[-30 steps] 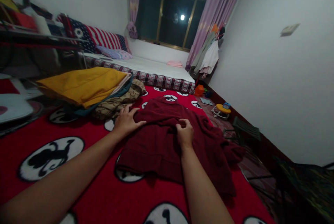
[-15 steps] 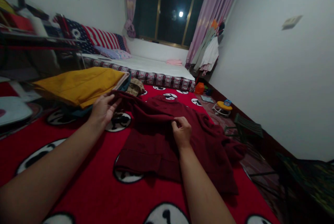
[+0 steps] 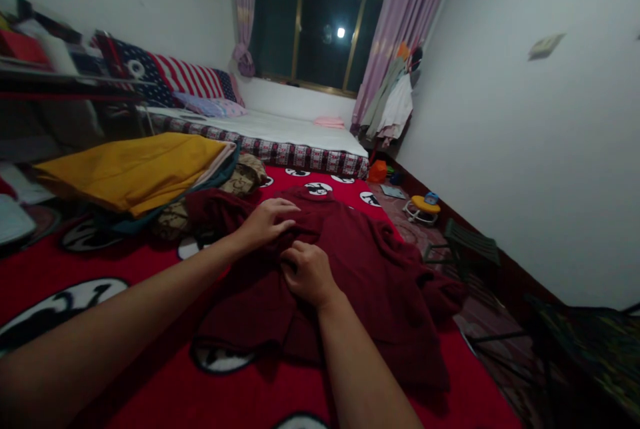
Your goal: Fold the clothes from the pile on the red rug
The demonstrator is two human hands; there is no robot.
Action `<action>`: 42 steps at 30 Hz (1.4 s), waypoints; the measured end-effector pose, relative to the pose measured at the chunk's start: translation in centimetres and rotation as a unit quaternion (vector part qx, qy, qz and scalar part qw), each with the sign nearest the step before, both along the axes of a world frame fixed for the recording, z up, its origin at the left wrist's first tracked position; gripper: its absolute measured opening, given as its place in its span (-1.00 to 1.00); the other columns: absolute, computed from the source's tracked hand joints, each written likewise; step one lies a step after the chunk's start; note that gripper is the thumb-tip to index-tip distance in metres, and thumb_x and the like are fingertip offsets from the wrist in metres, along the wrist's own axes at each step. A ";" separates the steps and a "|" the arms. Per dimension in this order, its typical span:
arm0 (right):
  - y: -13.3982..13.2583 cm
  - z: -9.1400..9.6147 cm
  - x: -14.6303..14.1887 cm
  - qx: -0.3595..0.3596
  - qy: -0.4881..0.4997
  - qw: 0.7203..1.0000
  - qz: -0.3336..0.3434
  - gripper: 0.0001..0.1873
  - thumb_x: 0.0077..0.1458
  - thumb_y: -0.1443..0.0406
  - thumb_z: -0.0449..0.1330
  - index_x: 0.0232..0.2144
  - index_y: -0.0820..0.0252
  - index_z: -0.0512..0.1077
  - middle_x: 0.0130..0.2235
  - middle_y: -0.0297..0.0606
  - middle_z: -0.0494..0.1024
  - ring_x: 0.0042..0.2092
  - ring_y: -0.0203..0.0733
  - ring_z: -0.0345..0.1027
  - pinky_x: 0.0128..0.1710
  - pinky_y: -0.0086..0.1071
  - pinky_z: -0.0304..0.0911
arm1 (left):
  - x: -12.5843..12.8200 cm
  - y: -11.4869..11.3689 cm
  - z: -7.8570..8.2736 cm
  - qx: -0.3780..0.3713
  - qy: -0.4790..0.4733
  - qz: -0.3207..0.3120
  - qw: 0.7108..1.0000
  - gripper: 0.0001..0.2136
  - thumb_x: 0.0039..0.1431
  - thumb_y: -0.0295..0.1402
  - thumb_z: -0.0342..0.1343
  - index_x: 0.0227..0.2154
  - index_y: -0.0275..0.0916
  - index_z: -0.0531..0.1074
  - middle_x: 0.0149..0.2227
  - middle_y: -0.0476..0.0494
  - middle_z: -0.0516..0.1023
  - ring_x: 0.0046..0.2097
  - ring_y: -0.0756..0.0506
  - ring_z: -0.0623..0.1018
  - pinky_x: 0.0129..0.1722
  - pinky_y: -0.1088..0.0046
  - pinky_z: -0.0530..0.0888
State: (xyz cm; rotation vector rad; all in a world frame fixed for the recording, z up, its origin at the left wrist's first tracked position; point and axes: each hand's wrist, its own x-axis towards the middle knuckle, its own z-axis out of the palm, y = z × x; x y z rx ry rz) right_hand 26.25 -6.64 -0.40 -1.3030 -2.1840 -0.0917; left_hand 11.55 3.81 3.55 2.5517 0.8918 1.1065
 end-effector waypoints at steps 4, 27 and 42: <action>0.0 0.0 -0.3 -0.007 -0.014 1.000 -0.014 -0.86 0.07 0.35 0.17 -0.30 0.13 0.51 -0.31 -0.28 0.50 -0.28 -0.21 0.36 -0.26 -0.40 0.19 | 3.5 2.1 0.4 0.031 0.139 -0.073 0.987 -0.61 -0.13 -0.34 0.34 -0.14 0.00 0.55 0.10 -0.08 0.41 0.14 -0.22 0.35 0.13 0.28 0.30; 0.3 -0.2 -0.5 -0.026 0.111 0.989 -0.097 -0.86 0.15 0.29 0.11 -0.44 0.15 0.40 -0.37 -0.28 0.49 -0.28 -0.20 0.36 -0.26 -0.38 0.18 | 9.1 7.5 2.7 -0.111 0.034 0.037 0.993 -0.61 0.04 -0.59 -0.07 -0.12 -0.30 0.54 -0.06 -0.16 0.57 0.01 -0.09 0.49 0.04 0.48 0.37; 0.0 0.1 -0.6 -0.069 0.048 0.993 -0.080 -0.85 0.02 0.22 0.28 -0.31 0.11 0.50 -0.27 -0.31 0.48 -0.19 -0.20 0.35 -0.24 -0.40 0.18 | 8.2 6.2 8.6 -0.125 0.494 0.036 0.860 -0.68 -0.37 -0.29 0.37 -0.41 -0.24 0.62 -0.39 -0.16 0.60 -0.24 -0.22 0.52 -0.23 0.39 0.41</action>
